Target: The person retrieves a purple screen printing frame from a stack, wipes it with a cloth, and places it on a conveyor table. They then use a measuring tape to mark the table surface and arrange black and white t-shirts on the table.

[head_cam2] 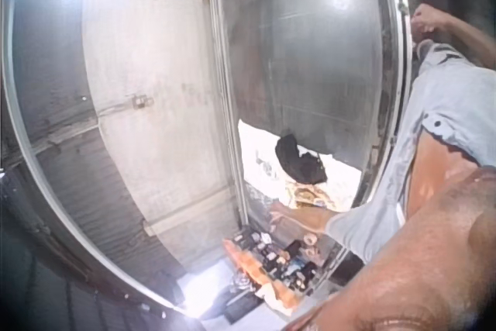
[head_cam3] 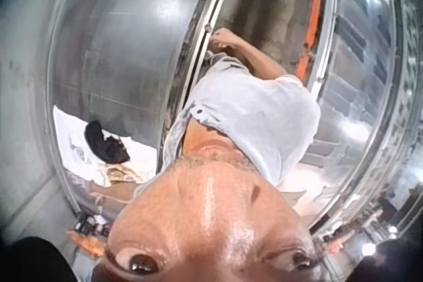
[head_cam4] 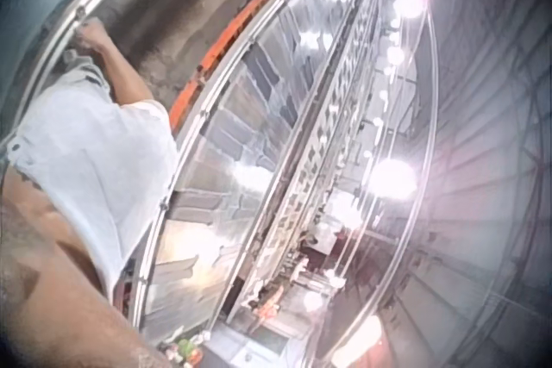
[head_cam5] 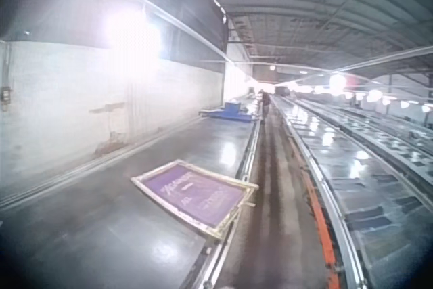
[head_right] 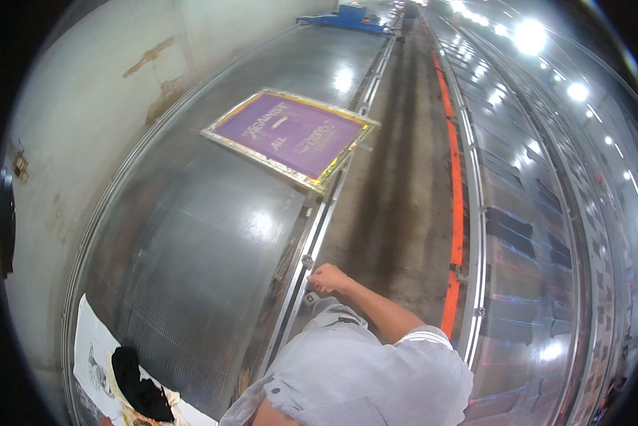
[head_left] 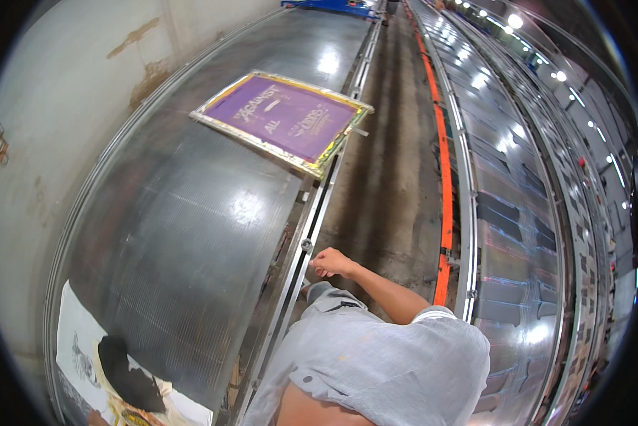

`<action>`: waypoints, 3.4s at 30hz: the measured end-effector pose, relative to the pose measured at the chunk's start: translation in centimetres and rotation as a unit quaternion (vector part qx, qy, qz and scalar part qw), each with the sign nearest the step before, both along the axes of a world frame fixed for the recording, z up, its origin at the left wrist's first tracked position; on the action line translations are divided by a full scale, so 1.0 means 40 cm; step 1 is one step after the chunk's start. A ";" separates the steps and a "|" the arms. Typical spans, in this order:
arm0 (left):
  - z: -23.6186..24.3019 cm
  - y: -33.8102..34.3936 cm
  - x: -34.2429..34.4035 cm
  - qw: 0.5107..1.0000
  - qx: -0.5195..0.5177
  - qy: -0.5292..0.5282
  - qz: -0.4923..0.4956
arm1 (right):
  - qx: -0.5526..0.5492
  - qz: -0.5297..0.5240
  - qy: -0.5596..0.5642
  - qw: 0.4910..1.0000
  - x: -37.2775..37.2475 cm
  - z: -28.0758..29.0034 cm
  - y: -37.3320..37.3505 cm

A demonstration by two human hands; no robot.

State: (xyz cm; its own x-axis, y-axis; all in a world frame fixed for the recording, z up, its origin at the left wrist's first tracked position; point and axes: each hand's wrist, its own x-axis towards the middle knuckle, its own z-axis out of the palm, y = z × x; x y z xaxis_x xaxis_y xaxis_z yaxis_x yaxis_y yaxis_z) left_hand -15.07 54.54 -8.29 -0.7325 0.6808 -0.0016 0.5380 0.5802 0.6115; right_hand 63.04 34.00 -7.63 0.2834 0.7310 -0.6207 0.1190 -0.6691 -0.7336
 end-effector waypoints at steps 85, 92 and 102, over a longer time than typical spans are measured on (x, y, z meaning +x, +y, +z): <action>-0.026 -0.322 1.650 0.773 -0.142 -0.452 -0.423 | -0.206 -0.365 -0.428 0.801 0.868 -0.220 -0.924; -0.035 -0.396 1.799 0.708 -0.165 -0.425 -0.539 | -0.078 -0.345 -0.561 0.748 0.646 -0.167 -0.740; 0.002 -0.444 1.727 0.644 -0.106 -0.336 -0.679 | -0.104 -0.092 0.084 0.987 0.272 -0.516 -0.611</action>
